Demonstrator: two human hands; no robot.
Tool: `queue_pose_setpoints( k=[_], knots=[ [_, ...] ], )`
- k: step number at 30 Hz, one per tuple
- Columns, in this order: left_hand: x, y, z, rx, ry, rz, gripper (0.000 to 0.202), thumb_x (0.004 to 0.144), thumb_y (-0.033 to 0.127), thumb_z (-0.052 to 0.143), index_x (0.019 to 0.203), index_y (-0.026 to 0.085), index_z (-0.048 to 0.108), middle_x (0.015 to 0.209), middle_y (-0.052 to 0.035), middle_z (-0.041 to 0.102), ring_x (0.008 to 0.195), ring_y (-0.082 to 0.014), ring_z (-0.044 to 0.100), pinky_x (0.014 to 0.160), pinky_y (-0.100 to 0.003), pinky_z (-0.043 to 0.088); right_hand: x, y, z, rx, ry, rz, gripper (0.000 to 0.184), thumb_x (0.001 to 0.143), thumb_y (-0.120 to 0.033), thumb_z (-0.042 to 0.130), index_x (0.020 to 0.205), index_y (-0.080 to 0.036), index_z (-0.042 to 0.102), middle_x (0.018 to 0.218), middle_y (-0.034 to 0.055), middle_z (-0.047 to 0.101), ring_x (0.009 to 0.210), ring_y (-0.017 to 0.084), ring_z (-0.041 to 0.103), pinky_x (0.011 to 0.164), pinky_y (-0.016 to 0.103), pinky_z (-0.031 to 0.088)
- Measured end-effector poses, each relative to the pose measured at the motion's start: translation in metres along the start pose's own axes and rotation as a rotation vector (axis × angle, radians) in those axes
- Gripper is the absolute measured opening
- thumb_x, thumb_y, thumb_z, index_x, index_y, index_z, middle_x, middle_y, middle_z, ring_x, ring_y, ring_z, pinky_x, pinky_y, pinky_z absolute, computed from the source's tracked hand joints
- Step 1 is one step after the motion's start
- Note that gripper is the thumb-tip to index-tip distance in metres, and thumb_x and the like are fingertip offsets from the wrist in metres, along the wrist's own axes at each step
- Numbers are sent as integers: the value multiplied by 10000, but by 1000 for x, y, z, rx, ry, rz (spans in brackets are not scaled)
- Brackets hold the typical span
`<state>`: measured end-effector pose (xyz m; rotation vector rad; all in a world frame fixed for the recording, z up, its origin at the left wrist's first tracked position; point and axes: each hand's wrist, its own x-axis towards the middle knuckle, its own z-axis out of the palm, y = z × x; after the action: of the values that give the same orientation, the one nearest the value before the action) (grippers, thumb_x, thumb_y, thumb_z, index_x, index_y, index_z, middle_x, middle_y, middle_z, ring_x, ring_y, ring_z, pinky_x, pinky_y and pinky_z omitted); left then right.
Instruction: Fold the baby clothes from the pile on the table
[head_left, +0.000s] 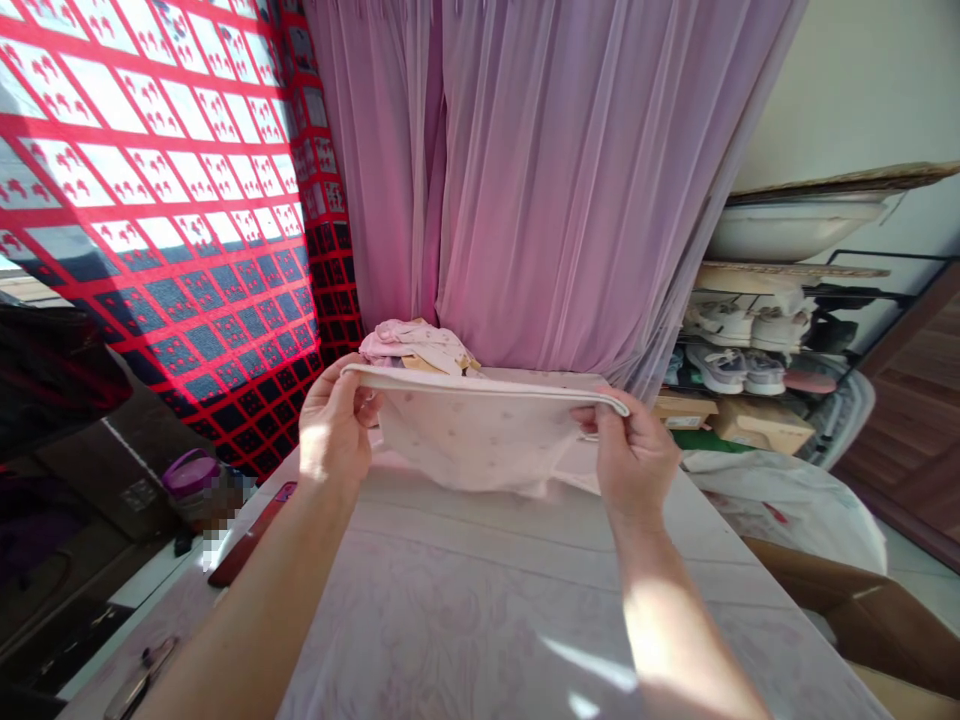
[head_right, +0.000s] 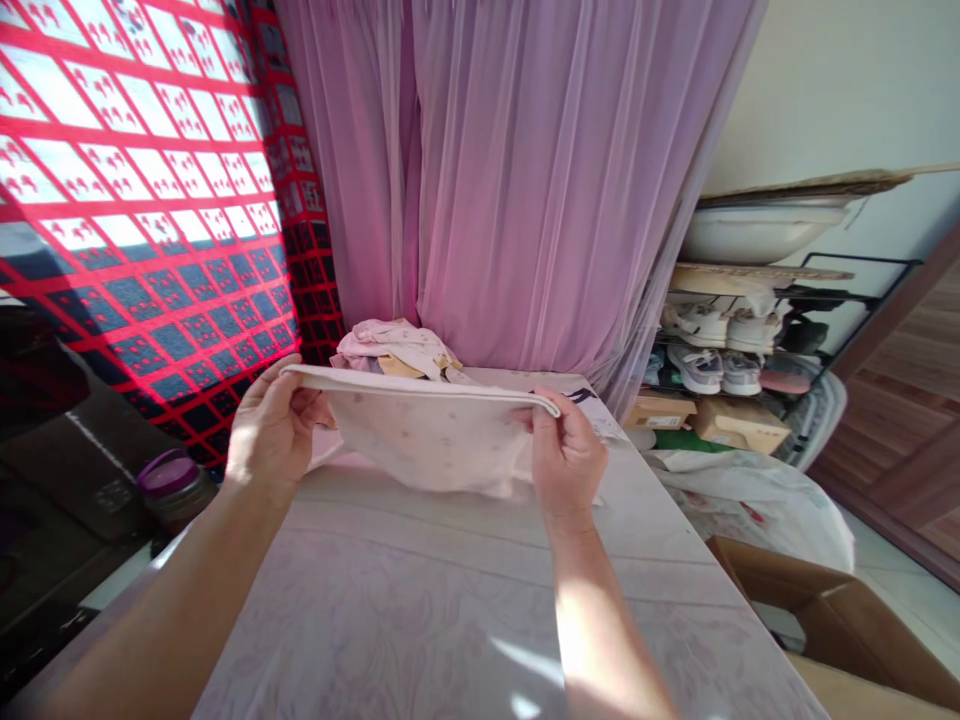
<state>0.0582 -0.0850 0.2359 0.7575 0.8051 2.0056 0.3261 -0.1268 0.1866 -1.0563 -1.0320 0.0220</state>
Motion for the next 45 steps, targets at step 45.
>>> queue_pose_setpoints(
  k=[45],
  knots=[
    [20,-116,-109,1960,-909,228,364,841,131,402,1107,203,640,1228,-121,615,1085,-278,585,896,-406,416,-25,164,-70,-1155,-750,97,383,764,-90,429,994,-259,684,1190,47,661,1101,218,579,950,373,398]
  ],
)
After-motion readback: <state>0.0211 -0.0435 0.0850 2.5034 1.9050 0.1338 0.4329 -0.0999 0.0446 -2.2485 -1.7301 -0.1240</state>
